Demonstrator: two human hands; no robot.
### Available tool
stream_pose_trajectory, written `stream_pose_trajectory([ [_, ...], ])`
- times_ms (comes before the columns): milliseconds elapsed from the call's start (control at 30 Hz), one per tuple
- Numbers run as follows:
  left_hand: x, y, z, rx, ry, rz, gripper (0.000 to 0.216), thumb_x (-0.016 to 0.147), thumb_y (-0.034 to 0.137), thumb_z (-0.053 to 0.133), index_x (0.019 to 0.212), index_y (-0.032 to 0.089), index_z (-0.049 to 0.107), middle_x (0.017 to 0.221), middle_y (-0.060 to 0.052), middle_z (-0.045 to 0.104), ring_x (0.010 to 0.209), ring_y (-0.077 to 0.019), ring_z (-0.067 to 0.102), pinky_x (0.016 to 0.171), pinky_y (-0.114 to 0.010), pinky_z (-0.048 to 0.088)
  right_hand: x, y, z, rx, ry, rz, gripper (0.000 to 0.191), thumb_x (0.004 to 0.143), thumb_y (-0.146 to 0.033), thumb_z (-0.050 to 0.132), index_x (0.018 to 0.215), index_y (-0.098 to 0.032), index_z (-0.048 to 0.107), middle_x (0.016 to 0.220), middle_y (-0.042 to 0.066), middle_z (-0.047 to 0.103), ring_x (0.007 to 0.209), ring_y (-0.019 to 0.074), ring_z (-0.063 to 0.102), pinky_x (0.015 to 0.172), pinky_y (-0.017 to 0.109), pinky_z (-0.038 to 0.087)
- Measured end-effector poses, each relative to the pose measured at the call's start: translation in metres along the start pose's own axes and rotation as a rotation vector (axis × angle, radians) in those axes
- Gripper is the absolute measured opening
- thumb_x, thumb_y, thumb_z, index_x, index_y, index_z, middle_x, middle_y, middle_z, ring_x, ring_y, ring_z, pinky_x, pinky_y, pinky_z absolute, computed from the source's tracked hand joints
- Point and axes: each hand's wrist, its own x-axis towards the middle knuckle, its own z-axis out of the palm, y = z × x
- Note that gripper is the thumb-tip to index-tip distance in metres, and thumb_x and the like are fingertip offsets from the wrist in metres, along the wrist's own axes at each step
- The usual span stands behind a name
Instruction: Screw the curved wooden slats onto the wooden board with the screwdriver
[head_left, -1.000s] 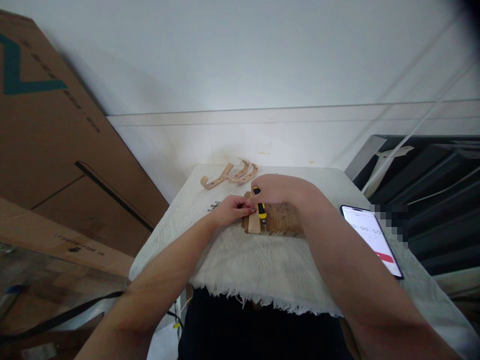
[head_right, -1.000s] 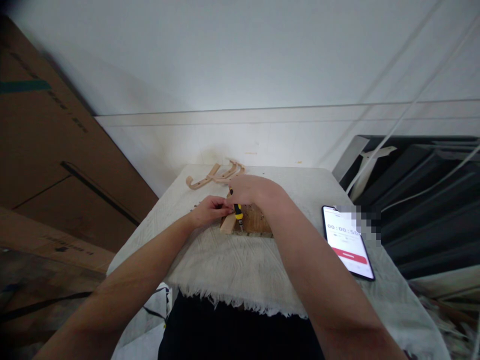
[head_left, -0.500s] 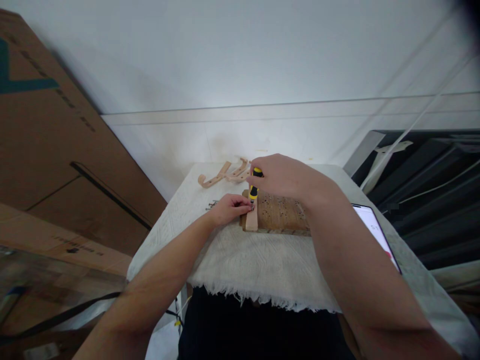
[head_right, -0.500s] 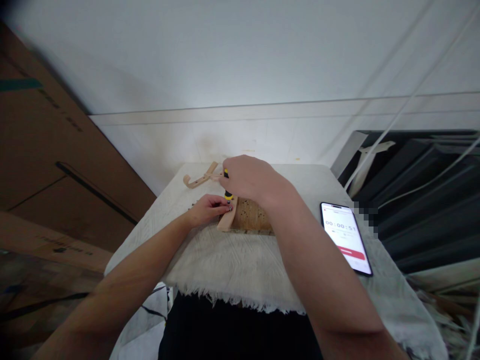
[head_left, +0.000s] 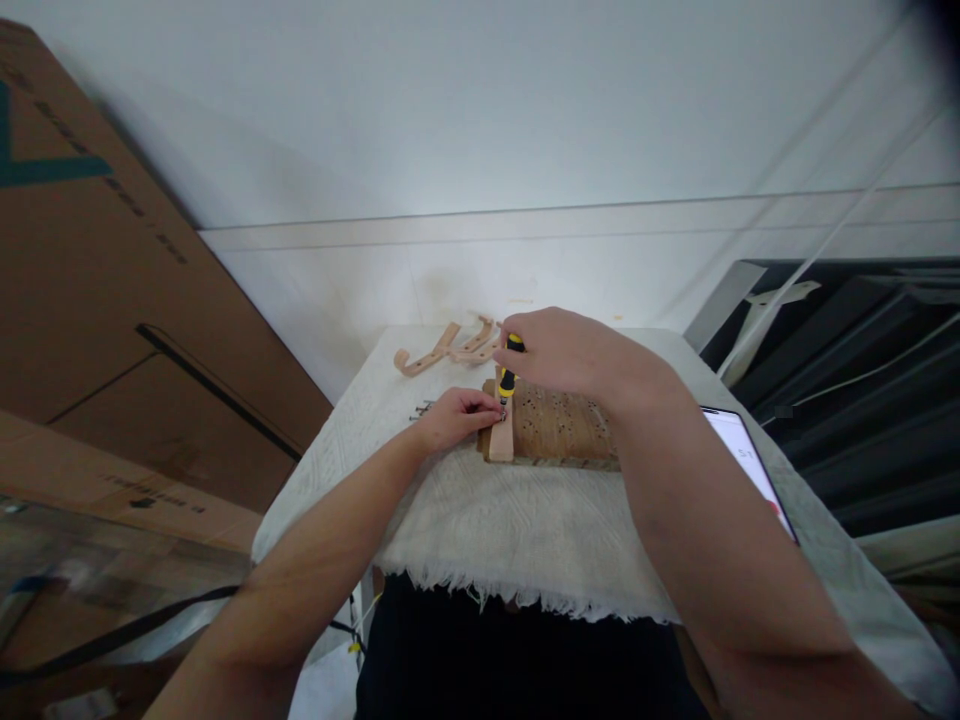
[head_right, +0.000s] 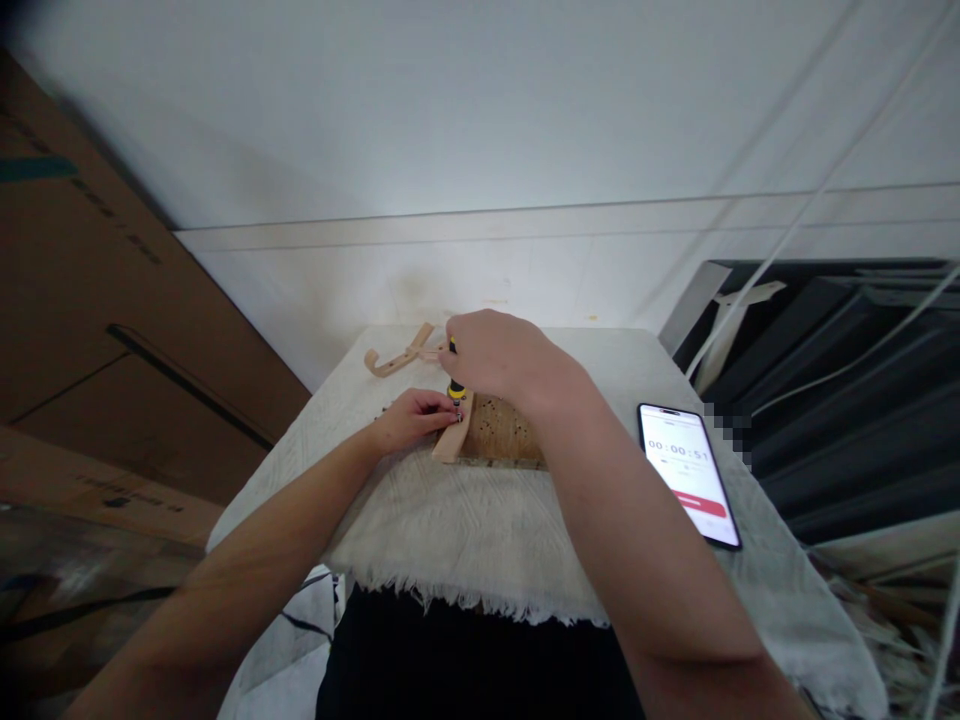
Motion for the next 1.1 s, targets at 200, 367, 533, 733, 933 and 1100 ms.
stream_pose_trajectory([
  [200, 0.000, -0.001, 0.001, -0.018, -0.003, 0.009, 0.023, 0.068, 0.033, 0.073, 0.076, 0.011, 0.072, 0.071, -0.002, 0.065, 0.065, -0.0096, 0.053, 0.063, -0.023, 0.040, 0.001, 0.002, 0.002, 0.001, 0.015, -0.005, 0.036, 0.089, -0.040, 0.041, 0.099, -0.017, 0.066, 0.101, 0.015, 0.069, 0.087, 0.0250, 0.063, 0.065, 0.031, 0.037],
  [367, 0.000, 0.000, 0.000, -0.026, 0.002, -0.008, 0.024, 0.067, 0.033, 0.073, 0.076, 0.011, 0.072, 0.070, -0.002, 0.065, 0.065, -0.0097, 0.053, 0.064, -0.023, 0.040, 0.002, 0.003, 0.004, -0.003, 0.002, -0.002, 0.035, 0.089, -0.040, 0.040, 0.099, -0.017, 0.065, 0.101, 0.015, 0.070, 0.087, 0.0250, 0.063, 0.065, 0.031, 0.038],
  [533, 0.000, 0.002, 0.000, -0.021, -0.004, -0.004, 0.026, 0.066, 0.035, 0.074, 0.076, 0.011, 0.072, 0.071, -0.002, 0.065, 0.065, -0.0100, 0.052, 0.063, -0.024, 0.039, -0.001, -0.002, 0.003, 0.025, -0.039, -0.027, 0.040, 0.093, -0.039, 0.036, 0.106, -0.015, 0.064, 0.104, 0.017, 0.070, 0.091, 0.0246, 0.063, 0.070, 0.031, 0.040],
  [733, -0.002, 0.002, 0.002, -0.035, -0.001, -0.013, 0.028, 0.065, 0.038, 0.074, 0.075, 0.011, 0.071, 0.066, -0.001, 0.061, 0.059, -0.0081, 0.048, 0.056, -0.022, 0.036, -0.007, -0.002, -0.004, 0.103, -0.037, -0.083, 0.039, 0.095, -0.029, 0.032, 0.110, -0.017, 0.067, 0.116, 0.011, 0.067, 0.103, 0.0226, 0.061, 0.084, 0.030, 0.040],
  [933, -0.001, 0.003, 0.001, -0.027, -0.014, -0.008, 0.033, 0.064, 0.041, 0.075, 0.075, 0.011, 0.070, 0.063, 0.000, 0.059, 0.057, -0.0078, 0.046, 0.055, -0.021, 0.034, -0.008, -0.005, -0.007, 0.124, 0.054, -0.150, 0.032, 0.092, -0.033, 0.045, 0.106, -0.019, 0.071, 0.097, 0.008, 0.072, 0.085, 0.0190, 0.063, 0.070, 0.027, 0.039],
  [1100, 0.000, 0.003, 0.001, -0.025, -0.008, 0.004, 0.032, 0.064, 0.041, 0.075, 0.074, 0.011, 0.071, 0.062, 0.000, 0.059, 0.059, -0.0086, 0.048, 0.057, -0.022, 0.036, -0.006, -0.017, -0.009, 0.056, 0.092, -0.050, 0.035, 0.089, -0.046, 0.050, 0.099, -0.021, 0.072, 0.090, 0.009, 0.071, 0.080, 0.0205, 0.063, 0.062, 0.028, 0.035],
])
